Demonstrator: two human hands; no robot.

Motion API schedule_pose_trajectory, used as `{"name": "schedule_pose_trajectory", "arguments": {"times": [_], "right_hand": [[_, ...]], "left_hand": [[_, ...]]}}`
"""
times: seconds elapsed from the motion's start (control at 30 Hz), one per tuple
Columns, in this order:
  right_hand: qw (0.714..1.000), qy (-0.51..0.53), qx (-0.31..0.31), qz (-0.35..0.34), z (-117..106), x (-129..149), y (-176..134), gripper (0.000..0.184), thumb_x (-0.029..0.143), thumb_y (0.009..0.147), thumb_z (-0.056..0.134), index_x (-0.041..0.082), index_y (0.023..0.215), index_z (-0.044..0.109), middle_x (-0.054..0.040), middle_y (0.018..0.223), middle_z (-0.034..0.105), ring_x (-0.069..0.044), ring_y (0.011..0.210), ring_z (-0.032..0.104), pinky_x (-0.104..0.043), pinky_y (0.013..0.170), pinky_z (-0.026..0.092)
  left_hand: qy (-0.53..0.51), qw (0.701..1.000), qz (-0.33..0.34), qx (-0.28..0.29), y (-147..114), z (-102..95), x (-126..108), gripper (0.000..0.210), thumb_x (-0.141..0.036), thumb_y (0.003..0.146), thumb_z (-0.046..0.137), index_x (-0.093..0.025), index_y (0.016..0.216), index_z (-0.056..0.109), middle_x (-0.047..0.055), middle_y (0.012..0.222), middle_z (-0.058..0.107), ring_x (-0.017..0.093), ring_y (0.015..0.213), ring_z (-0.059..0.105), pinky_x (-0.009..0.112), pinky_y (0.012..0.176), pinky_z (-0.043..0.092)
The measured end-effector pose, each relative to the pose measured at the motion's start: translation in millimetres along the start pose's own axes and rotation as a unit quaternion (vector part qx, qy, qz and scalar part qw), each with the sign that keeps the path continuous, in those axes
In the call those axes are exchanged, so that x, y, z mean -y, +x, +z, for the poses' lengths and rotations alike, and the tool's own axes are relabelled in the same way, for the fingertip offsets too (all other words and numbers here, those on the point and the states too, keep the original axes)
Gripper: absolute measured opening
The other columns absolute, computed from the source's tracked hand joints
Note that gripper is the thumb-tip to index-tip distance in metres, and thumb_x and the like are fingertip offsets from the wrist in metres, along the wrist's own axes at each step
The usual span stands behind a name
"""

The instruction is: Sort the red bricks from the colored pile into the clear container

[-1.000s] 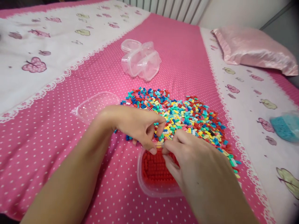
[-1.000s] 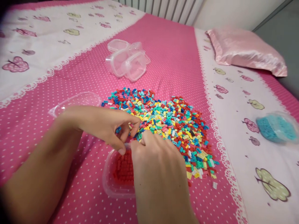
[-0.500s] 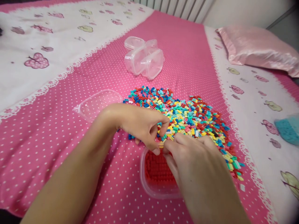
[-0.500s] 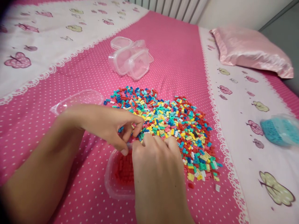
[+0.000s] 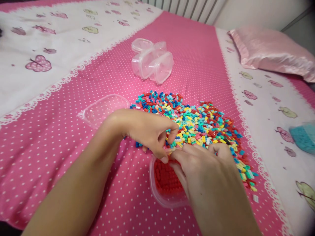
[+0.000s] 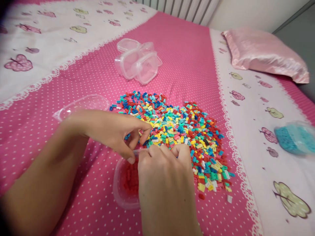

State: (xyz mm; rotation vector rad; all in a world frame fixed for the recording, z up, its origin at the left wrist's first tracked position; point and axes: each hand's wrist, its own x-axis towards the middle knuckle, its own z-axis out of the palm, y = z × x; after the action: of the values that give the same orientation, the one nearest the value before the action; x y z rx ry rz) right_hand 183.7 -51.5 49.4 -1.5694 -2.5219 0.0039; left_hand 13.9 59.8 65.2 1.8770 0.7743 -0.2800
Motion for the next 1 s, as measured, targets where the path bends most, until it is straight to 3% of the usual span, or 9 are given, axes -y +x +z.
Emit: {"name": "schedule_pose_trajectory", "arguments": {"times": [0.43, 0.77, 1.0], "right_hand": [[0.999, 0.032, 0.004, 0.027, 13, 4, 6, 0.03, 0.0, 0.086, 0.062, 0.022, 0.067, 0.063, 0.0067, 0.06, 0.061, -0.015, 0.059, 0.049, -0.038, 0.076, 0.023], [1.0, -0.004, -0.021, -0.015, 11, -6, -2, 0.03, 0.009, 0.096, 0.053, 0.024, 0.073, 0.064, 0.005, 0.065, 0.06, -0.015, 0.064, 0.051, -0.038, 0.078, 0.024], [1.0, -0.025, -0.015, -0.005, 16, -4, -1, 0.033, 0.012, 0.1, 0.048, 0.025, 0.073, 0.063, 0.0026, 0.066, 0.061, -0.018, 0.068, 0.053, -0.039, 0.077, 0.025]], "left_hand": [[0.034, 0.999, -0.004, 0.0, 4, 0.3, 6, 0.028, -0.03, 0.077, 0.075, -0.022, 0.092, 0.051, -0.003, 0.077, 0.066, 0.015, 0.068, 0.062, 0.023, 0.055, 0.041], [0.006, 1.0, 0.015, 0.003, 1, 1.1, 9, 0.028, -0.03, 0.078, 0.075, -0.023, 0.089, 0.05, -0.004, 0.074, 0.066, 0.014, 0.063, 0.062, 0.022, 0.051, 0.039], [0.006, 1.0, 0.02, 0.004, 0, 0.9, 8, 0.028, -0.028, 0.077, 0.074, -0.023, 0.09, 0.049, -0.004, 0.075, 0.067, 0.015, 0.065, 0.062, 0.023, 0.053, 0.041]]}}
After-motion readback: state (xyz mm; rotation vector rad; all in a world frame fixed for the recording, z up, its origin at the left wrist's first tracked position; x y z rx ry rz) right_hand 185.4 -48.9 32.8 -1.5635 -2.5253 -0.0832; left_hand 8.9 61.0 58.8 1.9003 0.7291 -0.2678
